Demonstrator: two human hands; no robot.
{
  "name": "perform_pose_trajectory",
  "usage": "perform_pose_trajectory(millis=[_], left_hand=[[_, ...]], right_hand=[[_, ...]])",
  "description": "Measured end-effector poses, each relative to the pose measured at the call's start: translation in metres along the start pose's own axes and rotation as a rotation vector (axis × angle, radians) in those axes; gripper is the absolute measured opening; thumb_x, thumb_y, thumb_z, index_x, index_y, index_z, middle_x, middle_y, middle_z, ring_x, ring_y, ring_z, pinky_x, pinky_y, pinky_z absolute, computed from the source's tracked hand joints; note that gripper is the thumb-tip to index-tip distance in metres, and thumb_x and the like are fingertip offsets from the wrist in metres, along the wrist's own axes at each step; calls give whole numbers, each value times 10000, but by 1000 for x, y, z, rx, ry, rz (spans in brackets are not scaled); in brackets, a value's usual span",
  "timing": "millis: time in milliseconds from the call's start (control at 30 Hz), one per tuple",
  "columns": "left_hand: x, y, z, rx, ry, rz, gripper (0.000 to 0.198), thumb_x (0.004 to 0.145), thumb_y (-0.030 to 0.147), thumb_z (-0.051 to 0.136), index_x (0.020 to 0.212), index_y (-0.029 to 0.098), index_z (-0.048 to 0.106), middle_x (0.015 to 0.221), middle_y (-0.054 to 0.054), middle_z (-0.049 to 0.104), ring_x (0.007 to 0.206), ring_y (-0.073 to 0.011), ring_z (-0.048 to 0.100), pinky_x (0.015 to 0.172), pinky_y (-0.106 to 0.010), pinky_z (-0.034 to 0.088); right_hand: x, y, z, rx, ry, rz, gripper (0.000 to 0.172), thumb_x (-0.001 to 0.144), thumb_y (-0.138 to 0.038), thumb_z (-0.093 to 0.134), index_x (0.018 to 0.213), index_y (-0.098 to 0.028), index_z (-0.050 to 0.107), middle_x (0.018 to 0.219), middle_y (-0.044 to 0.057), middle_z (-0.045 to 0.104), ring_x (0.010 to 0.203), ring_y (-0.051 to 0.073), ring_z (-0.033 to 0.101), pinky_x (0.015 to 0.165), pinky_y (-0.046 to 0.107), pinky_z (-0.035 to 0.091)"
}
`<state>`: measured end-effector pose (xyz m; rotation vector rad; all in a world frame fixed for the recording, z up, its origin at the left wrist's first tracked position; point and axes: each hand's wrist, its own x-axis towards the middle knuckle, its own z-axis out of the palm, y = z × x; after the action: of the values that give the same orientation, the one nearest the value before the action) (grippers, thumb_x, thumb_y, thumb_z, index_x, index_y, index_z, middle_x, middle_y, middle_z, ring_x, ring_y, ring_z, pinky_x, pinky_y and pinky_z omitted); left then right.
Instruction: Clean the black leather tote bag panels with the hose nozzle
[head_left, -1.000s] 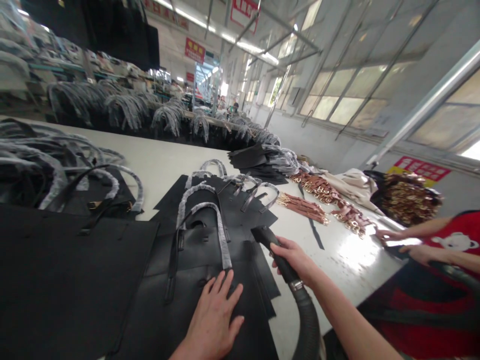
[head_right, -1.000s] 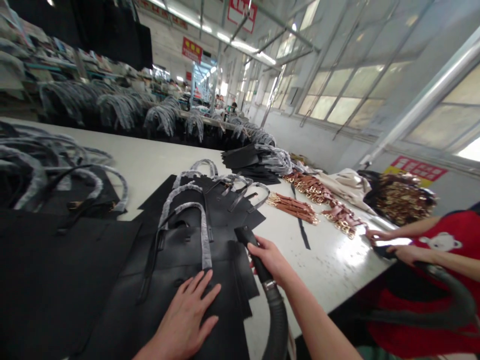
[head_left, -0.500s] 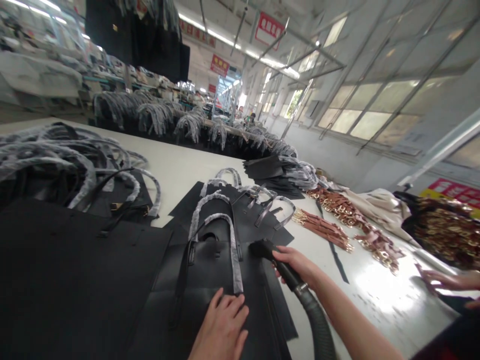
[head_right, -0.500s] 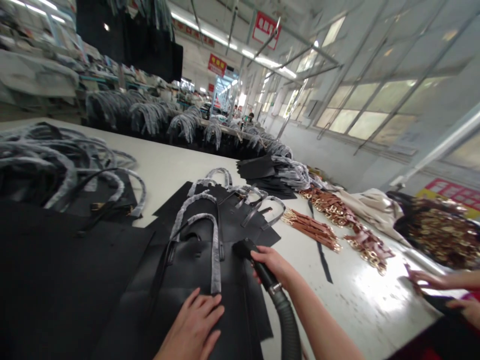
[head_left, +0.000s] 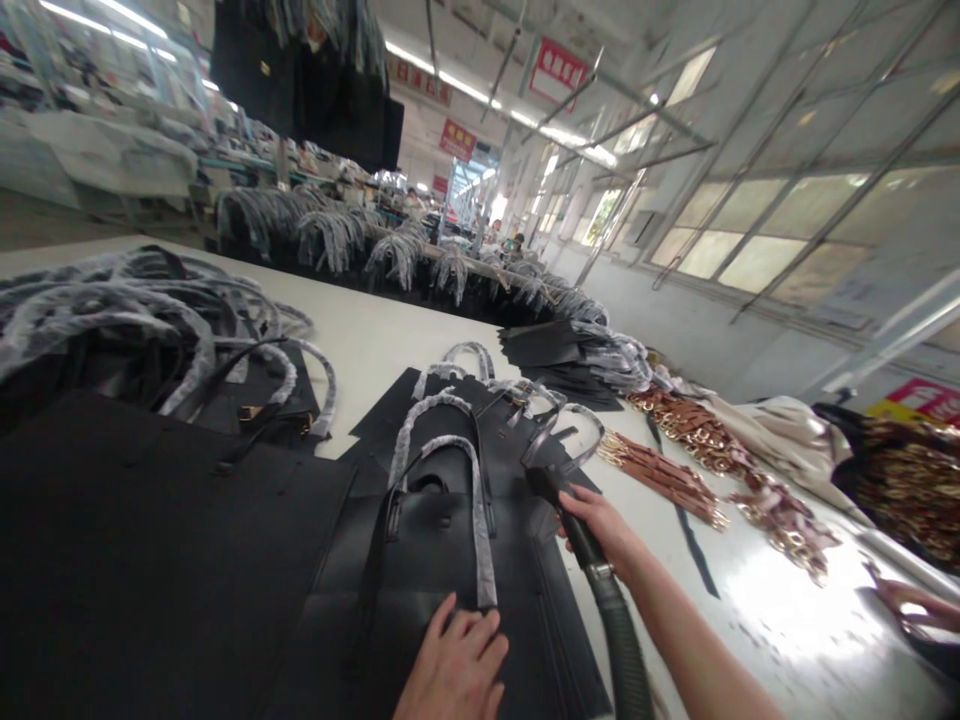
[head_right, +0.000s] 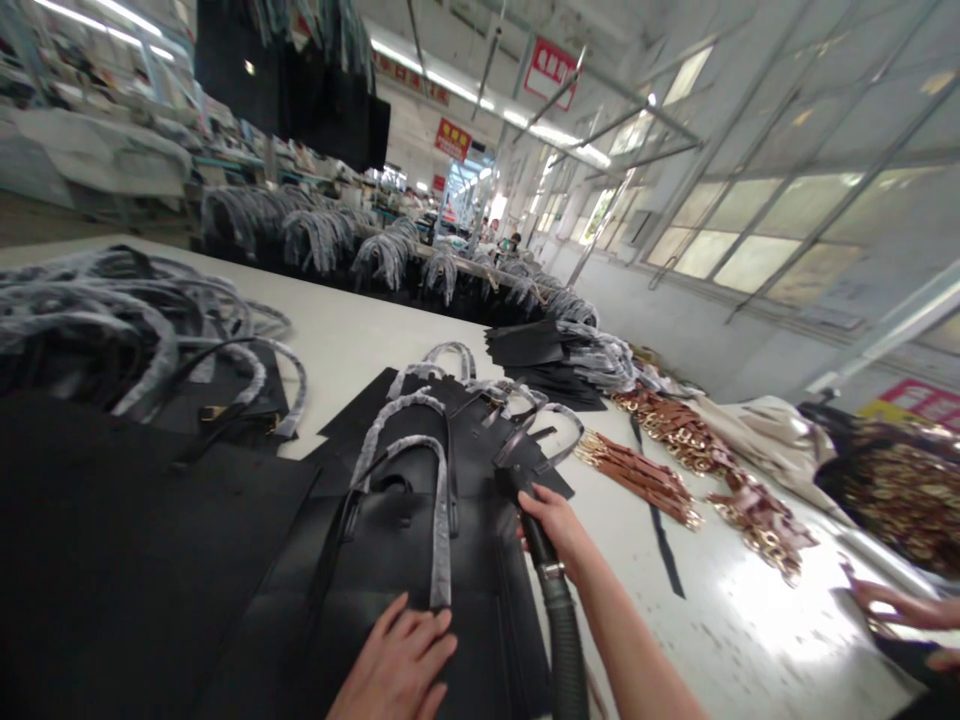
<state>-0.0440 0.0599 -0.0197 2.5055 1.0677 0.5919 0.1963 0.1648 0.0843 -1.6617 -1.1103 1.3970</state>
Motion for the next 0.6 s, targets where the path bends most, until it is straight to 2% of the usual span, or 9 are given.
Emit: perform_pose_trajectory(millis=[100, 167, 233, 300, 433, 500, 600], left_hand=[[-2, -1, 4, 41, 124, -45, 477, 810, 171, 542, 1276, 264, 500, 1283, -12, 600, 1120, -216, 565, 1093, -450, 336], [-3, 0, 4, 98, 226, -185, 503, 813, 186, 537, 1311, 211, 470, 1318, -66, 561, 1189, -257, 507, 1121, -501, 264], [-3, 1, -1, 135, 270, -333, 484, 818, 263, 566, 1284, 152, 489, 1329, -125, 526, 1227, -303, 451, 1119, -534, 224], [0, 0, -7, 127, 244, -399, 463, 810, 321, 603, 1225, 133, 522, 1287, -142, 527, 1208, -309, 447, 1081, -501, 275], [10, -8, -23, 65, 134, -420, 268, 817, 303, 614, 1060, 199, 568, 1102, -71, 591, 1060, -254, 527, 919, -396, 376], [17, -12, -29, 36, 60, -426, 178, 826, 296, 608, 976, 208, 572, 1008, -43, 627, 982, -233, 566, 858, -364, 380], [28, -17, -35, 15, -70, -422, 192, 825, 338, 623, 957, 204, 580, 922, -28, 680, 913, -226, 618, 833, -344, 377]], right_hand=[[-23, -3, -6, 5, -19, 5, 265, 816, -381, 644, 973, -182, 568, 692, -20, 582, 504, 110, 601, 421, 215, 488], [-51, 0, -12, 8, -49, 46, 305, 798, -381, 671, 1012, -181, 589, 720, -4, 603, 526, 122, 613, 429, 225, 494], [-83, 8, -13, 9, -69, 86, 376, 783, -375, 695, 1099, -200, 590, 754, 0, 616, 548, 130, 621, 441, 230, 499], [-114, 20, -10, -7, -82, 119, 461, 778, -384, 703, 1191, -229, 570, 744, -13, 610, 559, 134, 621, 456, 232, 504], [-161, 47, 3, -30, -116, 197, 628, 781, -449, 680, 1339, -235, 486, 681, -17, 617, 552, 142, 615, 470, 235, 501], [-175, 58, 11, -20, -147, 218, 695, 783, -472, 670, 1387, -220, 435, 659, -8, 641, 526, 135, 604, 464, 225, 483], [-186, 69, 20, -2, -199, 194, 743, 793, -485, 653, 1423, -197, 384, 587, -13, 646, 458, 113, 562, 444, 206, 439]])
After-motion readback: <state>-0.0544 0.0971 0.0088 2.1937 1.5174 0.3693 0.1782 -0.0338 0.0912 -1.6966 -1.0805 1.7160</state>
